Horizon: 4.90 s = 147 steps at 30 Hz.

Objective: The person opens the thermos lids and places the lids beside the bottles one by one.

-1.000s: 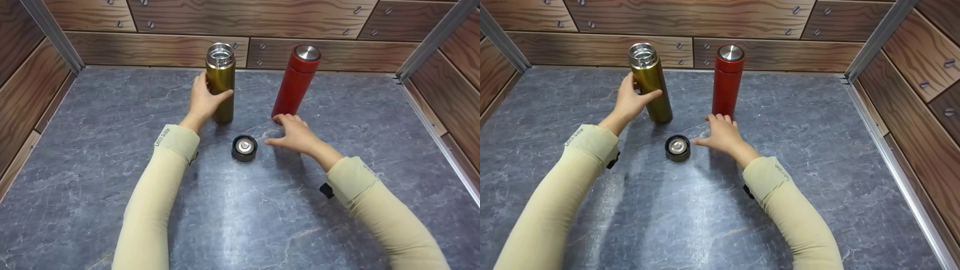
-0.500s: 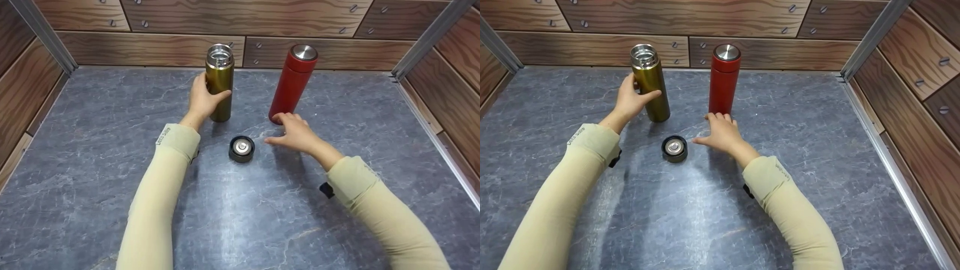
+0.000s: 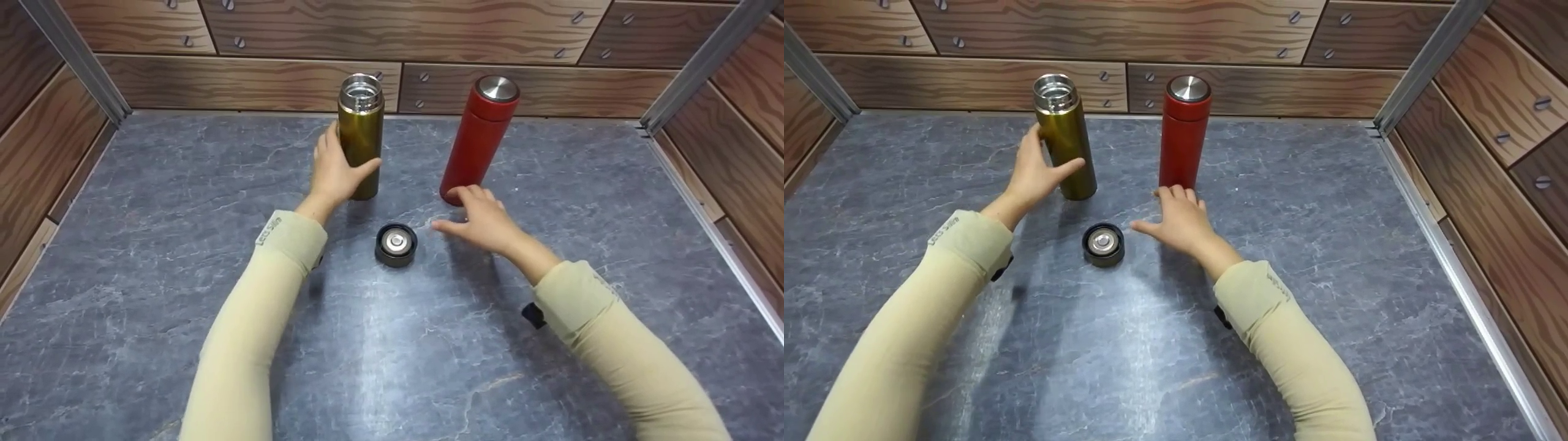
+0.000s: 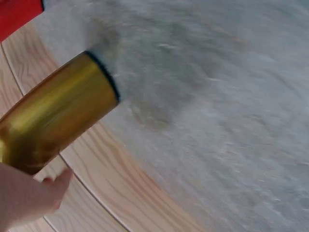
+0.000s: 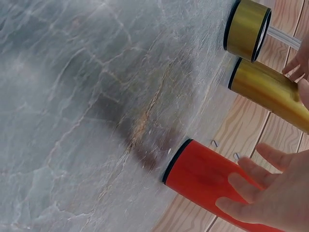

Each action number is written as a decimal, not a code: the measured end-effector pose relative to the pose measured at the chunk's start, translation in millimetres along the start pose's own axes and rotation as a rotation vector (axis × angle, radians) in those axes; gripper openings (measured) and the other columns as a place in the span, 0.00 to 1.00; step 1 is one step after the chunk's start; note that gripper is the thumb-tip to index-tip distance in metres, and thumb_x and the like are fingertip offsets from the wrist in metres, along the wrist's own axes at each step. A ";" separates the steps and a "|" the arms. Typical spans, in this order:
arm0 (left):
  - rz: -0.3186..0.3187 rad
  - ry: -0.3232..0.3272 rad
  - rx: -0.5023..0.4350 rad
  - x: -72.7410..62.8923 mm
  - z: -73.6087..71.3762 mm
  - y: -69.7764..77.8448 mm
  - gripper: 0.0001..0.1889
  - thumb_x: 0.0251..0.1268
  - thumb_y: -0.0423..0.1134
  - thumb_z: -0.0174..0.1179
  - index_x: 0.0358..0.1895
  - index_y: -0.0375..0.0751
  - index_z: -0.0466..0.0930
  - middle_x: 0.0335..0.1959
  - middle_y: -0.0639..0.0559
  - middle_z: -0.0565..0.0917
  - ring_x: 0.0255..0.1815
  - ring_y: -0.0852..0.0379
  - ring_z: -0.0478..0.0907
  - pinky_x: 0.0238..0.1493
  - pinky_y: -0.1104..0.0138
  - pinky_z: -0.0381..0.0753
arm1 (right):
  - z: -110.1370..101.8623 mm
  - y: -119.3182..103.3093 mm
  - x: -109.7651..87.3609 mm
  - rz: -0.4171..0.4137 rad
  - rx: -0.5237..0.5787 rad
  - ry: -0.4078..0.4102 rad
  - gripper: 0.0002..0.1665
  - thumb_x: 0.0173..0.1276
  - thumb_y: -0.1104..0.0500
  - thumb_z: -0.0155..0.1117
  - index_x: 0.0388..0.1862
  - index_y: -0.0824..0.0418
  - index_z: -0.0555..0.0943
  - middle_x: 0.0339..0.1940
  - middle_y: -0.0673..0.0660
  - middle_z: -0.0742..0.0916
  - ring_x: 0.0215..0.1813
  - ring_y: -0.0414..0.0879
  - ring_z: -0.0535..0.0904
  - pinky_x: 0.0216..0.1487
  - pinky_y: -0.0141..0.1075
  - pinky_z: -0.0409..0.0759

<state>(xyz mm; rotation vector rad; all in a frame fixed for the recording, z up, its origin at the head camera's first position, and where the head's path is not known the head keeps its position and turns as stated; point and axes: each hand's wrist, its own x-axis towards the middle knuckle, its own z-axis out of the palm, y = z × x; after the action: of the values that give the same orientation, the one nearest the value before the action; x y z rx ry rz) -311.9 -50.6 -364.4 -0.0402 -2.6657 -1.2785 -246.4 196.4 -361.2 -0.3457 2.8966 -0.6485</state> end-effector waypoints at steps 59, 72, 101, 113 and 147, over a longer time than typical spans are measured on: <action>0.314 -0.131 0.076 -46.5 28.2 24.5 0.34 0.59 0.56 0.59 0.63 0.39 0.66 0.59 0.47 0.74 0.61 0.51 0.69 0.65 0.62 0.65 | -29.8 49.5 -23.8 0.138 -0.051 0.218 0.53 0.57 0.26 0.52 0.66 0.66 0.62 0.66 0.69 0.66 0.68 0.66 0.54 0.64 0.62 0.51; 0.089 -0.278 -0.076 -23.0 60.0 63.3 0.38 0.58 0.62 0.57 0.68 0.47 0.58 0.66 0.52 0.68 0.67 0.56 0.63 0.67 0.61 0.65 | -34.6 55.4 -30.0 0.152 -0.056 0.215 0.52 0.59 0.28 0.52 0.66 0.67 0.63 0.66 0.71 0.65 0.68 0.68 0.53 0.65 0.64 0.49; 0.051 -0.233 -0.201 -1.9 102.9 98.0 0.37 0.54 0.47 0.67 0.65 0.41 0.62 0.58 0.46 0.72 0.60 0.54 0.70 0.62 0.65 0.69 | -36.7 65.2 -31.8 0.167 -0.068 0.181 0.50 0.60 0.28 0.51 0.64 0.67 0.65 0.64 0.71 0.67 0.67 0.67 0.56 0.64 0.62 0.51; 0.053 -0.258 -0.356 0.6 89.7 88.1 0.35 0.56 0.41 0.66 0.64 0.39 0.58 0.59 0.44 0.73 0.60 0.53 0.71 0.62 0.63 0.69 | -39.8 69.7 -33.4 0.193 -0.046 0.158 0.52 0.60 0.27 0.49 0.66 0.66 0.63 0.66 0.72 0.65 0.68 0.69 0.54 0.65 0.63 0.49; 0.212 -0.393 -0.336 -18.3 6.2 59.7 0.31 0.54 0.46 0.67 0.59 0.47 0.61 0.54 0.54 0.74 0.52 0.61 0.74 0.55 0.66 0.75 | -39.4 54.6 -22.7 0.153 0.011 0.114 0.51 0.63 0.27 0.45 0.67 0.67 0.61 0.68 0.71 0.63 0.70 0.68 0.51 0.67 0.63 0.46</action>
<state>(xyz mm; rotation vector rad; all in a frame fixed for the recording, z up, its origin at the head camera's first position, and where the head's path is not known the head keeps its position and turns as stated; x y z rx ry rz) -288.6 -7.2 -325.5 -0.6642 -2.6097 -1.7787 -242.7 266.1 -347.5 -0.0867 2.9871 -0.6785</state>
